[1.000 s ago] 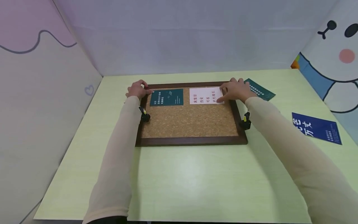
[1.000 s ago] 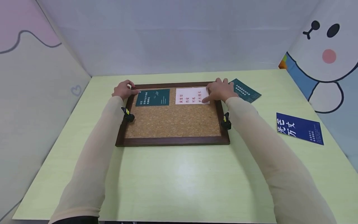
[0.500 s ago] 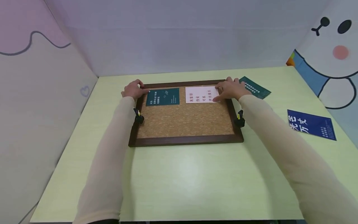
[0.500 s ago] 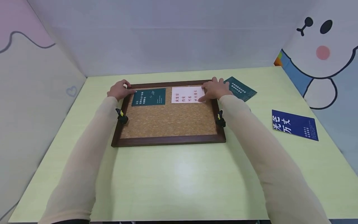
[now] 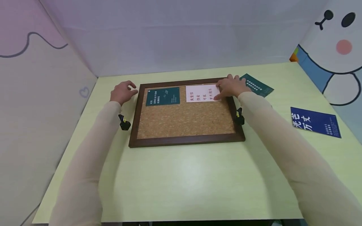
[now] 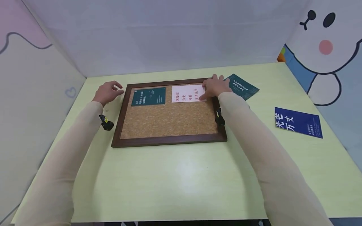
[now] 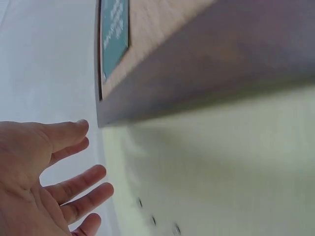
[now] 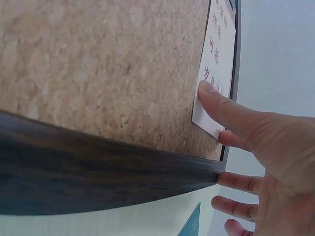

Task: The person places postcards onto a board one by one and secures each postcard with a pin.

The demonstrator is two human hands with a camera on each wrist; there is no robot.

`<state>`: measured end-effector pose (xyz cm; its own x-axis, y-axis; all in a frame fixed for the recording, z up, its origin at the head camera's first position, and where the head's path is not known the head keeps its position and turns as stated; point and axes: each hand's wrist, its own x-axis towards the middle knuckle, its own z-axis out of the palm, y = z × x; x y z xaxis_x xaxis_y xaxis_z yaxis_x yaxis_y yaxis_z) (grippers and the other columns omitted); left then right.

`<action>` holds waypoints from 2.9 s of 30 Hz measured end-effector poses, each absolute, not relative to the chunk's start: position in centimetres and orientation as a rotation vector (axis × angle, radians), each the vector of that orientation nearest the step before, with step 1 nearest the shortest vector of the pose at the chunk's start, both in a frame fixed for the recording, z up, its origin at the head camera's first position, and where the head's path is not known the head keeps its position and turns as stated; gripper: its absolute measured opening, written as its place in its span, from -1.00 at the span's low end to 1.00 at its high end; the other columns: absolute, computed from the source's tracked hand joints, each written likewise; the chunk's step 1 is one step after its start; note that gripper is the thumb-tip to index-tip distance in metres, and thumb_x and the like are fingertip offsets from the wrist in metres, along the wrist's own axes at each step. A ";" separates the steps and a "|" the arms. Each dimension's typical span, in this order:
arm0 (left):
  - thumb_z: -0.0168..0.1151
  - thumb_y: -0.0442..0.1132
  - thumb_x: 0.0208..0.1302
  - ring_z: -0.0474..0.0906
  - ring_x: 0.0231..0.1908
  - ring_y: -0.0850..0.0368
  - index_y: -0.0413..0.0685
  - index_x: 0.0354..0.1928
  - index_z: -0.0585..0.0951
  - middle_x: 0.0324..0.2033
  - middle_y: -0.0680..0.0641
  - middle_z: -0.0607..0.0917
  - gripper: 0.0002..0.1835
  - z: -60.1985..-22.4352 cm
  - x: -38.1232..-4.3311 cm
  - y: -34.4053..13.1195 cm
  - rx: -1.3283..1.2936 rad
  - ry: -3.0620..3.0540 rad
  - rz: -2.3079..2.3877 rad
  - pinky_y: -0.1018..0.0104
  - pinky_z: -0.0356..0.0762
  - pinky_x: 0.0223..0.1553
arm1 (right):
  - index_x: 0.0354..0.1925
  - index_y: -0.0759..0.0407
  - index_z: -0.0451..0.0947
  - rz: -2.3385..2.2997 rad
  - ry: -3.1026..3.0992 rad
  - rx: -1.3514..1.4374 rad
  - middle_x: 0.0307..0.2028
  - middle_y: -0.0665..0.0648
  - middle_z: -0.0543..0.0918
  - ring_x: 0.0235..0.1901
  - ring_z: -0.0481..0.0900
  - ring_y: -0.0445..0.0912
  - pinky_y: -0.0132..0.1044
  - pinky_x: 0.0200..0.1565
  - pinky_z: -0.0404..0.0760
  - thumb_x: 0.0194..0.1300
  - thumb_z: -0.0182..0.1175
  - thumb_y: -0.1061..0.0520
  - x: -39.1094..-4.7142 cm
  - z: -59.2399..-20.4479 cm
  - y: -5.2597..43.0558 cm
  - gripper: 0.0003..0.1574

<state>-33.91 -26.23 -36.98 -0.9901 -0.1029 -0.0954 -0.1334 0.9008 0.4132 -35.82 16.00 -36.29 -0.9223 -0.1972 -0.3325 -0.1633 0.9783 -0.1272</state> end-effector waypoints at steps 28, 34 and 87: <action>0.01 -0.21 0.25 0.46 -0.30 -0.16 -0.15 -0.29 0.58 -0.32 -0.21 0.62 -0.80 -39.5 -31.2 -31.7 -0.191 3.147 0.300 -0.16 0.22 -0.10 | 0.31 -0.01 0.18 -0.139 2.772 -0.239 0.20 0.37 0.09 0.17 -0.01 0.32 0.35 0.09 -0.16 -0.06 0.24 -0.38 -35.2 -36.0 15.6 0.05; -0.04 -0.20 0.23 0.43 -0.33 -0.10 -0.16 -0.26 0.57 -0.31 -0.19 0.59 -0.77 -38.9 -31.3 -32.2 -0.210 3.040 0.457 -0.10 0.24 -0.19 | 0.32 0.00 0.16 -0.152 2.764 -0.251 0.18 0.38 0.10 0.14 -0.01 0.32 0.35 0.09 -0.17 -0.04 0.23 -0.37 -35.1 -36.2 15.5 0.04; 0.28 -0.18 0.06 0.47 -0.37 -0.09 -0.07 -0.52 0.65 -0.29 -0.18 0.66 -0.87 -37.2 -31.8 -30.8 -0.027 2.999 0.015 -0.09 0.20 -0.15 | 0.30 0.04 0.19 -0.155 2.763 -0.273 0.15 0.39 0.12 0.10 0.04 0.30 0.32 0.08 -0.12 0.01 0.21 -0.33 -35.0 -36.0 14.5 -0.02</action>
